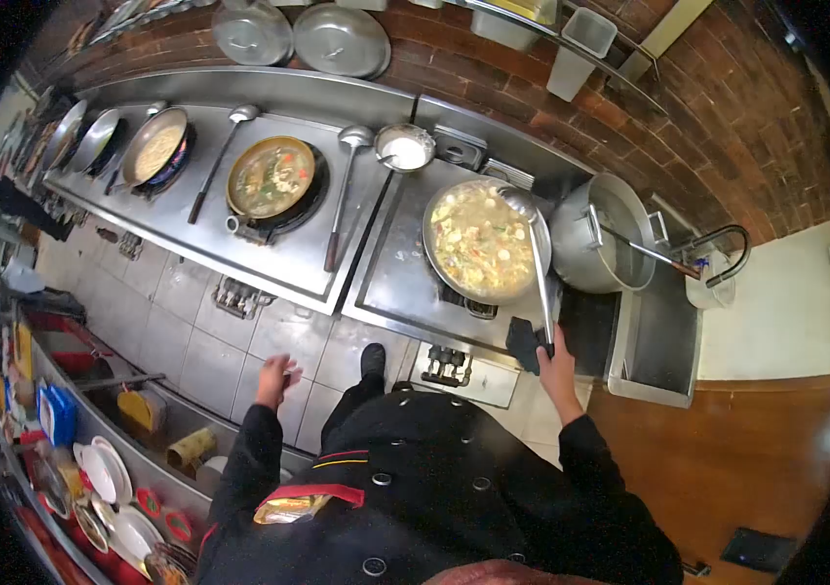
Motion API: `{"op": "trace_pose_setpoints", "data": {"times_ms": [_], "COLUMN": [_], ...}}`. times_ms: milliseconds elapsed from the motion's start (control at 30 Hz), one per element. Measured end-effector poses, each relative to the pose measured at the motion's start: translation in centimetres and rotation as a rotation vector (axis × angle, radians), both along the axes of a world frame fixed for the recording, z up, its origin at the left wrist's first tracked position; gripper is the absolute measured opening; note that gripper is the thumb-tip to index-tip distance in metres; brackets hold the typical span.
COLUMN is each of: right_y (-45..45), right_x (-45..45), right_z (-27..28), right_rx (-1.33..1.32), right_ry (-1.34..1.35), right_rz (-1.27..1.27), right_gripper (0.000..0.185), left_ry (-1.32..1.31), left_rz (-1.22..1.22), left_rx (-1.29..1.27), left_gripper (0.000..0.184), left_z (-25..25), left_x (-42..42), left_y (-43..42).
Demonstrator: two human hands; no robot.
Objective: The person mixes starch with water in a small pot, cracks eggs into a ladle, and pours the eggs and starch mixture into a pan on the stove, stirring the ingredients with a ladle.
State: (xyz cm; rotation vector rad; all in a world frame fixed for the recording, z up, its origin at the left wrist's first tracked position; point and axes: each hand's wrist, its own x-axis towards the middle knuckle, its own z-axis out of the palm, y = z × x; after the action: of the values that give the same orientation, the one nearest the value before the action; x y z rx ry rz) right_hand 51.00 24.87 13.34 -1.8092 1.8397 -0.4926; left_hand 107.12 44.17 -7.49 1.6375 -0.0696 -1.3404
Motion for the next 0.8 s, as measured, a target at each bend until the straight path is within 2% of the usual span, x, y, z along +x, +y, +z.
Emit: {"op": "trace_pose_setpoints", "data": {"times_ms": [33, 100, 133, 167, 267, 333, 400, 467, 533, 600, 633, 700, 767, 800], "right_y": [-0.9, -1.4, -1.8, -2.5, -2.7, -2.0, -1.9, -1.6, -1.5, -1.7, -1.8, -1.3, 0.4, 1.1], "right_x": [-0.7, -1.7, -2.4, -2.3, -1.7, -0.8, -0.1, 0.7, 1.7, 3.2, 4.7, 9.6, 15.4, 18.3], "right_z": [-0.2, -0.6, -1.2, -2.0, -3.1, -3.4, -3.4, -2.5, -2.3, -2.3, -2.1, -1.3, -0.7, -1.0], "right_rx": [0.101, 0.118, 0.121, 0.120, 0.163, 0.160, 0.229, 0.190, 0.149, -0.239, -0.247, -0.211, -0.137, -0.106], "right_ry": [0.038, 0.076, 0.129, 0.178, 0.306, 0.296, 0.299, 0.334, 0.370, 0.410, 0.408, 0.113, -0.063, -0.017], "right_rz": [-0.022, 0.046, 0.044, 0.052, 0.029, 0.064, 0.048, 0.088, 0.128, 0.263, 0.282, 0.447, 0.630, 0.713], "right_gripper": [0.068, 0.068, 0.067, 0.065, 0.065, 0.066, 0.068, 0.068, 0.068, 0.071, 0.071, 0.070, 0.068, 0.067], "left_ry": [0.016, 0.022, 0.015, -0.019, -0.072, -0.041, -0.029, -0.016, 0.017, -0.033, -0.086, -0.126, -0.165, -0.184], "left_rz": [0.098, 0.230, 0.129, 0.220, 0.289, 0.057, 0.024, -0.021, 0.053, 0.029, -0.014, -0.004, 0.006, 0.015], "left_rx": [0.059, 0.167, 0.155, 0.239, 0.315, 0.502, 0.427, 0.356, 0.387, 0.348, 0.315, 0.299, 0.281, 0.272], "left_gripper": [0.039, 0.030, 0.028, 0.025, 0.024, 0.023, 0.023, 0.022, 0.022, 0.023, 0.024, 0.024, 0.024, 0.023], "left_z": [-0.5, -2.6, -4.5, -3.2, -2.3, -2.1, -7.7, -8.2, -3.2, -1.2, -0.7, -0.3, 0.4, 0.9], "left_x": [-0.4, -1.1, -0.7, -2.4, -5.4, -6.7, -6.5, -7.3, -8.9, -9.4, -9.4, -9.0, -8.6, -8.3], "left_y": [4.3, 12.7, 17.1, 19.6, 26.6, 28.6, 31.8, 32.5, 28.6, 26.6, 26.0, 25.3, 24.8, 24.9]}}
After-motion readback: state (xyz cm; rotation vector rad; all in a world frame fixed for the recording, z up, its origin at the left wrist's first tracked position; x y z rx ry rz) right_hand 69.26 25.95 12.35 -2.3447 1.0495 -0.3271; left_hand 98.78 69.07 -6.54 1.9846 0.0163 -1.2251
